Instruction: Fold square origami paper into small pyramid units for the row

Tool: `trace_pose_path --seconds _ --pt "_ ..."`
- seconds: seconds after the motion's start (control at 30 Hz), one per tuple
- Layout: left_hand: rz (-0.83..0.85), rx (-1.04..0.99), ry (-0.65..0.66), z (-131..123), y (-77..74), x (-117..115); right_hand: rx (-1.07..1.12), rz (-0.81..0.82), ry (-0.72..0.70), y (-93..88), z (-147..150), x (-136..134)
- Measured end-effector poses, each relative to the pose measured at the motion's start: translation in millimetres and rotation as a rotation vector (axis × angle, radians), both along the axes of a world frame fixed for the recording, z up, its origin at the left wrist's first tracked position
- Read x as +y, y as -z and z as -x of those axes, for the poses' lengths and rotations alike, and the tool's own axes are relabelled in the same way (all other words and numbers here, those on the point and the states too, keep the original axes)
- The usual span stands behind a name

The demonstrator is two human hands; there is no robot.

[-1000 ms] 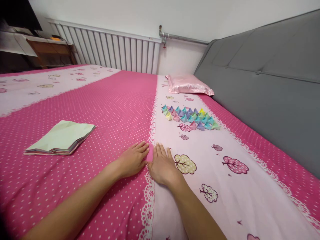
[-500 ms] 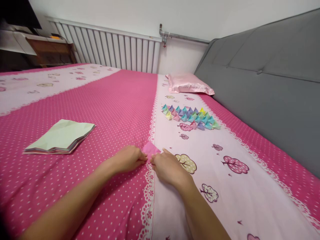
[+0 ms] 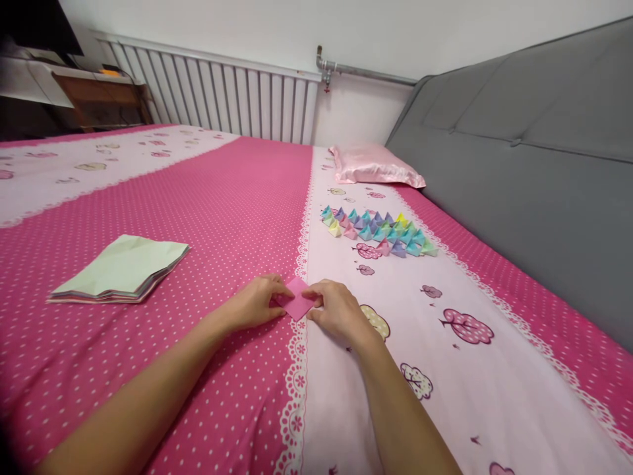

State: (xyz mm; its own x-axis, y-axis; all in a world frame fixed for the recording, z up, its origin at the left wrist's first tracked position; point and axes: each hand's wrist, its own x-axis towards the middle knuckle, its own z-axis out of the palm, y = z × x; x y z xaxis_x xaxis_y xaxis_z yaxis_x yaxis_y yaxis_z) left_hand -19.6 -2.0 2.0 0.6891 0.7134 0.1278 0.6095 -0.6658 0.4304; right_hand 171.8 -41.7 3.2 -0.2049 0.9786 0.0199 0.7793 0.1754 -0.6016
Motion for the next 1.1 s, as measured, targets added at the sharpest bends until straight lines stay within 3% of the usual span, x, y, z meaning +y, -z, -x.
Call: trace_pose_path --seconds 0.27,0.57,1.1 --pt "0.086 -0.021 -0.018 3.0 -3.2 4.2 0.196 0.082 -0.015 5.4 -7.7 4.3" --pt "0.12 -0.044 0.096 7.9 -6.6 2.4 0.164 0.027 -0.067 0.7 -7.7 5.0" --pt "0.136 -0.011 0.103 9.0 -4.9 8.8 0.247 0.088 -0.084 8.7 -15.6 9.0"
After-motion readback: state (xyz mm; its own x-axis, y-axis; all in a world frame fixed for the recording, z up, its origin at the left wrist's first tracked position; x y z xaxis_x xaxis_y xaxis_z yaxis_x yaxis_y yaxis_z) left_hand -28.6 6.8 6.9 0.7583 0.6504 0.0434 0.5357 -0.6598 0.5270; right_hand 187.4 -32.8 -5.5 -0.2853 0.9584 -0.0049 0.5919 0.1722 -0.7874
